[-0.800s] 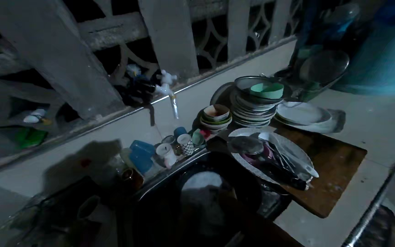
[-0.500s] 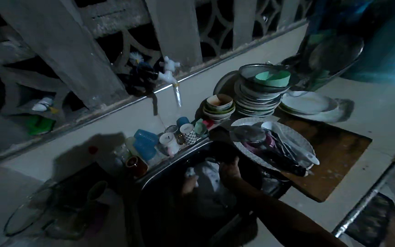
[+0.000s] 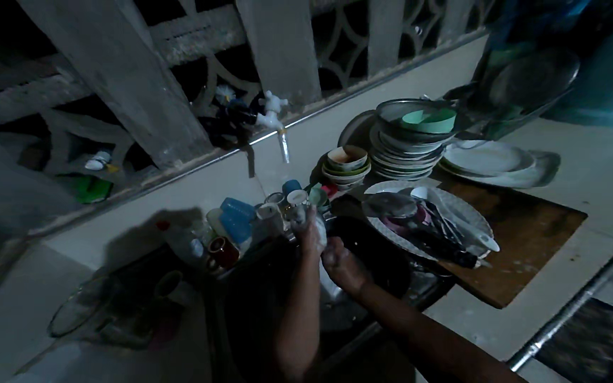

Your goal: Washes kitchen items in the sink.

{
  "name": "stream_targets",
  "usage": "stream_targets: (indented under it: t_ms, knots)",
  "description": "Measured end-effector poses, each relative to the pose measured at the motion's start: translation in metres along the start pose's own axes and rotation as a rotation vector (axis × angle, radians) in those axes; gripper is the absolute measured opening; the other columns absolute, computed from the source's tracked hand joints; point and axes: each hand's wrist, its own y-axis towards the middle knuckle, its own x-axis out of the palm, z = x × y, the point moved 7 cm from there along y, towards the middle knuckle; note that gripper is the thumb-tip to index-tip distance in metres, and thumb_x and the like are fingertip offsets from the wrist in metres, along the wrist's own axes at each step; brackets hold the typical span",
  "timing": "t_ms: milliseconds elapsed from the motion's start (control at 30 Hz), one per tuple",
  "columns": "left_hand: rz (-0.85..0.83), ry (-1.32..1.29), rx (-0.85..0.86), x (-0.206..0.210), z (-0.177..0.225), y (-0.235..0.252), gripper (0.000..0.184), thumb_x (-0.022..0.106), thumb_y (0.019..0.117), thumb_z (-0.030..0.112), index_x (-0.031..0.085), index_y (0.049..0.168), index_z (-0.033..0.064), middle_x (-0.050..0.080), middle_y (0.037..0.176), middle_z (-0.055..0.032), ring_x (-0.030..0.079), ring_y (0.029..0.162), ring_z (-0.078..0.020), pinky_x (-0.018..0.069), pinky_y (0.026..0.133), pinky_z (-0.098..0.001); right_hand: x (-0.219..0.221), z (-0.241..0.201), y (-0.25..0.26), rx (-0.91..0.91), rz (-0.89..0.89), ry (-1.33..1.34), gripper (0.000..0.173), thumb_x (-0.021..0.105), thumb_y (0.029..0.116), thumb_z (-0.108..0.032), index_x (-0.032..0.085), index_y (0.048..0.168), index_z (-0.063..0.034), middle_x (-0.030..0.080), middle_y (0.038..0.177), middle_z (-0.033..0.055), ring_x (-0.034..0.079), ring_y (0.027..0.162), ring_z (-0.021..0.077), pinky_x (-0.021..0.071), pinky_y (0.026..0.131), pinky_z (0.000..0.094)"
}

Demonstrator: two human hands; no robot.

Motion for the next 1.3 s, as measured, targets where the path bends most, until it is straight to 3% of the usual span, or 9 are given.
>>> stream_targets:
  t_ms: [167,267,433,633,733,867,1000,1167,1300]
  knots:
    - [0.045,0.461,0.319,0.0,0.033,0.012,0.038,0.066,0.101,0.024,0.063,0.122,-0.0077,0.067,0.113,-0.0257,0.064,0.105,-0.0332,0.0507,0.096,-0.0492,0.006,0.006,-0.009,0.018,0.135,0.281,0.037,0.057,0.1,-0.007,0.045,0.129,0.0129,0.064,0.088,0.0133,0.062,0.071,0.0149,0.0552,0.07,0.032]
    - [0.072,0.519,0.312,-0.006,0.034,0.011,0.041,0.065,0.1007,0.017,0.057,0.131,-0.01,0.063,0.124,-0.0297,0.061,0.117,-0.0374,0.0465,0.105,-0.0505,0.005,0.006,-0.006,0.03,0.135,0.365,0.036,0.053,0.101,-0.006,0.042,0.129,0.0125,0.06,0.084,0.0105,0.059,0.065,0.0126,0.0545,0.064,0.0307]
    - [0.0,0.633,0.121,0.002,0.018,0.002,0.045,0.06,0.104,0.017,0.049,0.14,-0.0079,0.061,0.13,-0.0279,0.061,0.122,-0.0347,0.0464,0.108,-0.0466,-0.009,-0.009,-0.002,0.115,-0.021,-0.06,0.042,0.047,0.1076,-0.012,0.044,0.144,0.0084,0.066,0.121,0.0263,0.067,0.107,0.0324,0.0518,0.098,0.0431]
    - [0.054,0.674,0.15,-0.017,0.031,0.015,0.044,0.06,0.1012,0.004,0.047,0.14,-0.0117,0.058,0.133,-0.0315,0.057,0.126,-0.0367,0.044,0.109,-0.0461,-0.016,-0.023,-0.014,0.196,-0.186,-0.219,0.04,0.042,0.1107,-0.018,0.047,0.143,0.0056,0.064,0.122,0.0267,0.065,0.113,0.0361,0.0485,0.101,0.0471]
    - [0.119,0.305,0.204,-0.026,0.027,0.031,0.036,0.058,0.1025,0.007,0.053,0.136,-0.0059,0.063,0.12,-0.0241,0.063,0.104,-0.0285,0.0527,0.093,-0.0435,-0.023,-0.005,-0.013,0.229,-0.131,-0.024,0.036,0.045,0.1097,-0.017,0.05,0.138,0.004,0.063,0.099,0.0177,0.064,0.083,0.0246,0.0538,0.08,0.0395]
    - [0.002,-0.273,-0.151,-0.014,-0.002,0.011,0.028,0.041,0.1105,0.033,0.054,0.121,0.0095,0.056,0.087,-0.0035,0.057,0.071,-0.0125,0.0517,0.063,-0.0281,-0.026,0.011,-0.007,0.313,-0.071,0.581,0.019,0.046,0.1103,-0.02,0.052,0.116,-0.0032,0.048,0.059,-0.0024,0.045,0.042,0.0055,0.041,0.04,0.0201]
    - [-0.12,-0.529,-0.305,0.014,-0.011,-0.023,0.039,0.027,0.1124,0.035,0.051,0.096,0.01,0.049,0.058,0.0017,0.05,0.043,-0.0072,0.0444,0.04,-0.0192,-0.014,0.021,-0.008,0.415,-0.181,0.763,0.02,0.045,0.1107,-0.027,0.053,0.106,-0.0096,0.047,0.061,-0.004,0.044,0.044,0.0045,0.0426,0.042,0.0197]
    - [-0.175,-0.568,-0.206,0.004,0.001,-0.008,0.044,0.03,0.1117,0.039,0.051,0.08,0.0176,0.04,0.051,0.0079,0.043,0.042,-0.0043,0.0419,0.044,-0.0193,-0.016,0.029,-0.015,0.389,-0.34,0.766,0.024,0.044,0.1106,-0.028,0.056,0.097,-0.013,0.047,0.061,-0.0071,0.045,0.046,0.0028,0.0426,0.043,0.0187]
    - [-0.171,-0.415,-0.181,0.0,0.016,-0.003,0.033,0.039,0.1103,0.034,0.053,0.087,0.0154,0.042,0.05,0.0057,0.043,0.038,-0.0048,0.0401,0.038,-0.0193,-0.031,0.027,-0.019,0.351,-0.434,0.734,0.021,0.042,0.1102,-0.026,0.055,0.097,-0.0145,0.045,0.059,-0.009,0.041,0.042,0.0005,0.0406,0.04,0.0162]
